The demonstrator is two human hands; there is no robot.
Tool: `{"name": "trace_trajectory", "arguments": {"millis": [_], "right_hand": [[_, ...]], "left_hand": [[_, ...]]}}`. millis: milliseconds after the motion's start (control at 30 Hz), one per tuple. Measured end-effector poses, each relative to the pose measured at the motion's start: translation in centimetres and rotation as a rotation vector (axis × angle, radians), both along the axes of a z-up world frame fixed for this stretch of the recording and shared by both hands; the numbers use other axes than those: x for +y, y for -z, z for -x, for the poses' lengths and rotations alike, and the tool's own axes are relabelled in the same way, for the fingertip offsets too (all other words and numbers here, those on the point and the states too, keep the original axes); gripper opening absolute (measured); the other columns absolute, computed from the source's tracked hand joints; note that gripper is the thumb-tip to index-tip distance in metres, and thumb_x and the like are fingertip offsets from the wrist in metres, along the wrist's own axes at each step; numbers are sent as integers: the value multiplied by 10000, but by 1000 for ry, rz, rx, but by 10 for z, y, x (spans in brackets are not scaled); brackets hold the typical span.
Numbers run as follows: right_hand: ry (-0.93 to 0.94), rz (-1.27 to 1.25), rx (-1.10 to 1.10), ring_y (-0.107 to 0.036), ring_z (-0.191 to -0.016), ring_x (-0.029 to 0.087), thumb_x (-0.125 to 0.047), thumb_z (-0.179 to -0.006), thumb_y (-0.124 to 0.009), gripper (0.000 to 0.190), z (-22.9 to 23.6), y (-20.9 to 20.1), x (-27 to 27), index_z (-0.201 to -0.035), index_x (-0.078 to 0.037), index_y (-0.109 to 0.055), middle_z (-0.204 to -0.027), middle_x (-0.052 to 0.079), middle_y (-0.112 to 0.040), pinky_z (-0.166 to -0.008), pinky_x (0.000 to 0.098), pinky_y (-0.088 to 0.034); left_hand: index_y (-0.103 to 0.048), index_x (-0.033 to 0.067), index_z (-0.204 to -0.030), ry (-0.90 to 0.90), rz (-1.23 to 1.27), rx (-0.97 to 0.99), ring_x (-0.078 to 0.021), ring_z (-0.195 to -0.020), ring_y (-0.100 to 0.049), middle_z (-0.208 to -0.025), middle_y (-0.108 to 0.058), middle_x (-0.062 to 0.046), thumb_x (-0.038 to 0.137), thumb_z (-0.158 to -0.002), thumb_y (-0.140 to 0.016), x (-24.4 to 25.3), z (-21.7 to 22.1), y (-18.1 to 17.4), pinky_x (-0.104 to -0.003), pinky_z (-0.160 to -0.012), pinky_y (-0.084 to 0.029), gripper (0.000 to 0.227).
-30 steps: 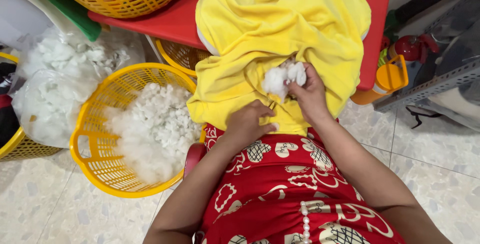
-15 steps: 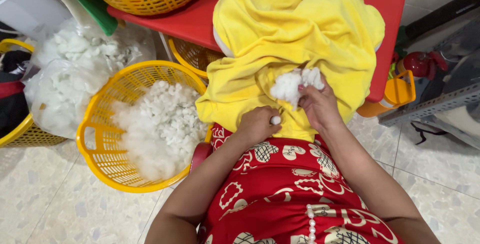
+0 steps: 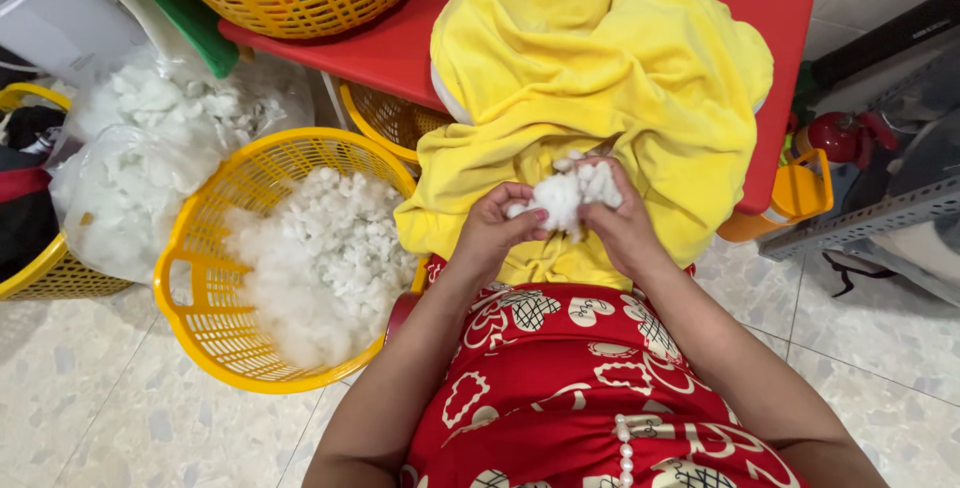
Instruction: The person repeatedly takes handfuls of white cotton-like filling from a yellow basket and inserts them into a yellow fabric cushion cover. The person compresses and distributes the filling inside the cover by hand.
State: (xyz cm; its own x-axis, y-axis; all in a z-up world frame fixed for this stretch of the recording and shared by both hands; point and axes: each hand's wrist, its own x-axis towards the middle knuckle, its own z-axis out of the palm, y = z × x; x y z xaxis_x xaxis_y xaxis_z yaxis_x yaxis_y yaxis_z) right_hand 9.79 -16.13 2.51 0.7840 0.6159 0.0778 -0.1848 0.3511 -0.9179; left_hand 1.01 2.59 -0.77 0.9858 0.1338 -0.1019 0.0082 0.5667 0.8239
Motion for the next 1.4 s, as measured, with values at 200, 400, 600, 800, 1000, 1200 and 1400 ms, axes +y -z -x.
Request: {"name": "trace_trajectory", "arguments": {"millis": [200, 400, 600, 800, 1000, 1200, 1400], "right_hand": [[-102, 141, -273, -583, -1207, 136, 111, -796, -724, 712, 3, -1, -1, -1395, -144, -436, -1349, 43, -533, -946, 289, -561], [31, 270, -149, -644, -767, 132, 78, -860, -721, 398, 0, 15, -2, -1201, -73, -584, -971, 73, -687, -617, 272, -561], [23, 197, -51, -662, -768, 128, 78, -855, -717, 367, -4, 25, -6, -1173, -51, -588, -958, 67, -682, -628, 273, -571], [-2, 170, -11, -688, -829, 135, 89, -854, -704, 376, -3, 28, -5, -1181, -55, -585, -989, 70, -689, -660, 279, -592], [71, 82, 87, -703, -856, 162, 126, -871, -634, 344, -9, 36, -7, -1170, -33, -575, -1014, 86, -691, -680, 287, -585], [176, 32, 210, -682, -820, 174, 116, -838, -579, 363, -17, 27, -15, -1142, -81, -551, -1044, 114, -665, -584, 308, -557], [-88, -194, 278, -644, -763, 171, 95, -784, -584, 394, -23, 35, -22, -1140, -70, -552, -1094, 146, -656, -549, 295, -553]], "left_hand": [[-626, -29, -1133, -68, -254, -90, -136, -870, -712, -988, -700, -83, -41, -885, -733, -6, -5, 12, -260, -784, -625, 270], [-675, -60, -1129, -21, -158, -37, -142, -869, -712, -998, -723, -95, -11, -924, -722, 0, -1, 9, -272, -828, -621, 216], [-666, 1, -1157, -4, -136, 27, -115, -861, -710, -995, -719, -77, 20, -901, -724, 1, 5, 0, -259, -787, -615, 263], [-667, -19, -1061, 25, -122, 52, -122, -747, -698, -908, -724, -82, 12, -898, -743, -7, -8, 8, -248, -705, -598, 182], [-680, -12, -987, -79, -110, 54, -124, -678, -677, -819, -722, -80, -20, -882, -726, -2, -10, 27, -247, -653, -581, 115], [-682, 12, -966, -358, -71, 61, -139, -681, -679, -835, -739, -85, -40, -876, -674, 30, 1, 22, -264, -647, -585, 104], [-695, 40, -1128, -285, -88, 83, -171, -787, -723, -980, -733, -104, -28, -923, -581, 30, 0, 12, -304, -733, -640, 244]]}}
